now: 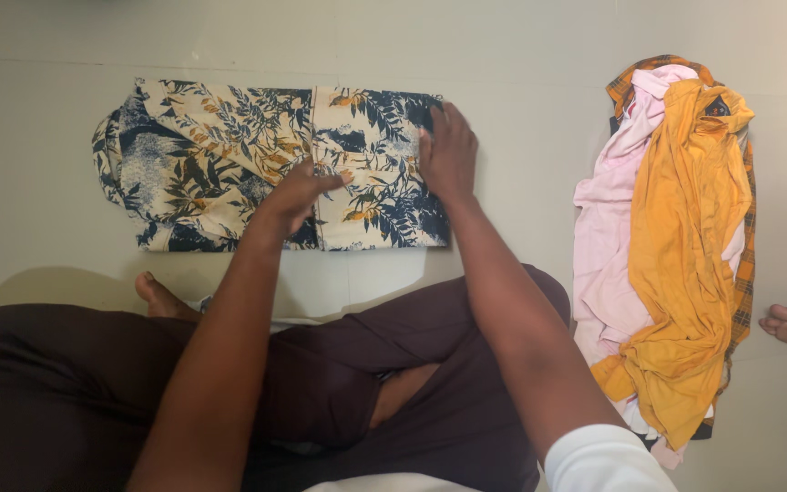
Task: The person buttons a patterned shirt, spreads it flat on the floor, and folds the sleeves and body into a compact square by hand.
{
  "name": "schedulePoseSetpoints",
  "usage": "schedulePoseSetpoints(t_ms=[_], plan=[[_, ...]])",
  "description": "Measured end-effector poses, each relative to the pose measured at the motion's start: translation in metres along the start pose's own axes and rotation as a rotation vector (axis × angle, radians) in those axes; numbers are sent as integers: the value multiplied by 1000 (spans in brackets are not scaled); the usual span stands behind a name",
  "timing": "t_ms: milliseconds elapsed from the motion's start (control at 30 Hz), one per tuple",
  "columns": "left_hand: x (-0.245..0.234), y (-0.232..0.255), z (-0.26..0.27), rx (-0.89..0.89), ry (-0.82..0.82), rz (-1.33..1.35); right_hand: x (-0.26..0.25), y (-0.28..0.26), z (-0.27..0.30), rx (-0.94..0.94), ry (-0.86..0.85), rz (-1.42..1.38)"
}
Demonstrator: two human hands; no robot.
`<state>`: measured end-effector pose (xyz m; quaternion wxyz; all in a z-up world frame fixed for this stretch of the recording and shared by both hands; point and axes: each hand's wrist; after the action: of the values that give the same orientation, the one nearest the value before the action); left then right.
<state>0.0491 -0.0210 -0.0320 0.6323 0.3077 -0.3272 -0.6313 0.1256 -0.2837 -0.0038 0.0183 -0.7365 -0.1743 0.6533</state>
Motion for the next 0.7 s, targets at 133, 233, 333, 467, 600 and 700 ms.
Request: schedulePoseSetpoints(t_ms=[133,233,333,467,600,700], plan=[[5,1,16,135,-6,39,-37,18,8,310,-448,-753],[5,2,15,101,13,86,-54,32,41,404,-1215,-789],[1,1,17,107,-87,165,-55,25,55,387,-1414,-505],[4,6,19,119,-32,130,-71,16,42,329,-1232,-443],[3,1,16,159,-79,177,-57,20,18,222,-557,-650],[3,-4,13,117,-39,124,-29,22,1,-6,-67,-331]])
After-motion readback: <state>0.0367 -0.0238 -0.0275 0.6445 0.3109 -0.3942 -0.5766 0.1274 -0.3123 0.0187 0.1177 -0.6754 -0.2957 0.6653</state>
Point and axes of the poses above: each hand's wrist, its own z-axis away from the middle knuckle, its own x-axis out of the palm, y = z × x, and after that the axes turned 2 degrees about -z, right-handed
